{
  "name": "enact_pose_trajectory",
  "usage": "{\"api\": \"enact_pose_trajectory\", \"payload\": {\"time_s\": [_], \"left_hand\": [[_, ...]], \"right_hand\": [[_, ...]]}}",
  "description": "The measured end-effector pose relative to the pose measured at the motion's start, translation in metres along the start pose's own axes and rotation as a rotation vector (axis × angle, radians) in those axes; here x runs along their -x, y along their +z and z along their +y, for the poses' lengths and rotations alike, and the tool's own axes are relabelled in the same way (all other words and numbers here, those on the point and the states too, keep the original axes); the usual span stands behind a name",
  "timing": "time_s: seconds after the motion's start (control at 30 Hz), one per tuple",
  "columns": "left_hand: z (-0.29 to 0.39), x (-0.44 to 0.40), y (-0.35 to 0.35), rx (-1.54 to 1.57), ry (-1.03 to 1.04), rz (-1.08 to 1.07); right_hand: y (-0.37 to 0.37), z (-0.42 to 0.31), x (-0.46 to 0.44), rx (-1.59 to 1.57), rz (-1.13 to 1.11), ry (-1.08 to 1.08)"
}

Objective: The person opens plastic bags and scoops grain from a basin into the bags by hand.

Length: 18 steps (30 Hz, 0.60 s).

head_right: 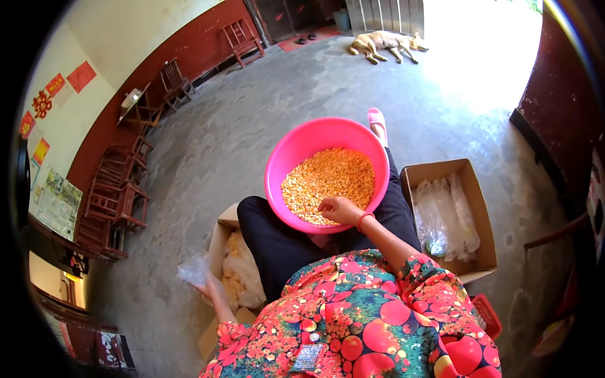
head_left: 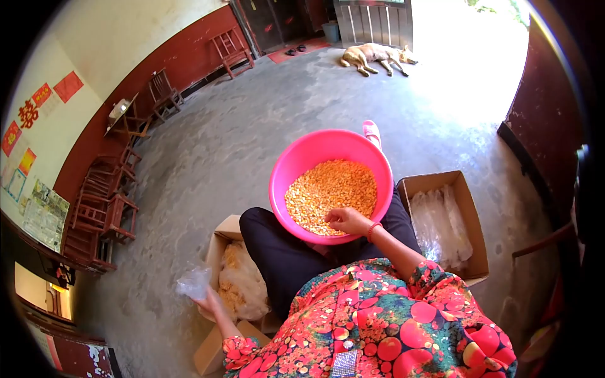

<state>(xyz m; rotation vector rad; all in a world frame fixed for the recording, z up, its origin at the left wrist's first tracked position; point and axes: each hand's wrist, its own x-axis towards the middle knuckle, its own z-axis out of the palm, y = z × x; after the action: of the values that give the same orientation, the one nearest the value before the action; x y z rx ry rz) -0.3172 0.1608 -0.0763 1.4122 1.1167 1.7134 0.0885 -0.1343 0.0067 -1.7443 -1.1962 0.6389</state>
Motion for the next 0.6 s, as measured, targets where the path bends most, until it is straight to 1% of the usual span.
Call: {"api": "enact_pose_trajectory", "payload": {"time_s": [0.03,0.07,0.13,0.17,0.23,0.3,0.37,0.47,0.57,0.6], "left_hand": [[0.01,0.001,0.007,-0.03,0.002,0.007],[0.006,-0.001,0.007,-0.024,0.0,0.003],[-0.017,-0.009,-0.004,-0.268,-0.01,-0.23],[-0.037,-0.009,-0.012,-0.263,-0.01,-0.236],[-0.074,-0.007,-0.025,-0.703,-0.18,-0.923],[0.002,0.046,-0.002,-1.117,-0.314,-1.073],[0.008,0.071,-0.004,-1.33,-0.191,-1.303],[0.004,0.088,-0.014,-1.472,0.153,-1.513],[-0.002,0.088,-0.017,-1.541,0.492,-1.529],[-0.004,0.088,-0.015,-1.555,0.514,-1.527]], "right_hand": [[0.0,0.0,0.0,0.004,0.004,0.002],[0.0,0.0,0.0,-0.001,0.017,0.002],[-0.001,-0.005,0.001,0.001,0.036,0.016],[-0.001,-0.006,0.002,0.004,0.042,0.02],[-0.001,-0.005,0.001,0.028,0.047,0.011],[0.0,-0.003,0.0,0.037,0.054,0.014],[0.002,0.0,0.0,0.055,0.059,-0.009],[0.004,0.001,-0.001,0.069,0.06,-0.008],[0.003,0.002,-0.001,0.087,0.064,-0.002],[0.004,0.002,-0.001,0.101,0.076,-0.019]]}}
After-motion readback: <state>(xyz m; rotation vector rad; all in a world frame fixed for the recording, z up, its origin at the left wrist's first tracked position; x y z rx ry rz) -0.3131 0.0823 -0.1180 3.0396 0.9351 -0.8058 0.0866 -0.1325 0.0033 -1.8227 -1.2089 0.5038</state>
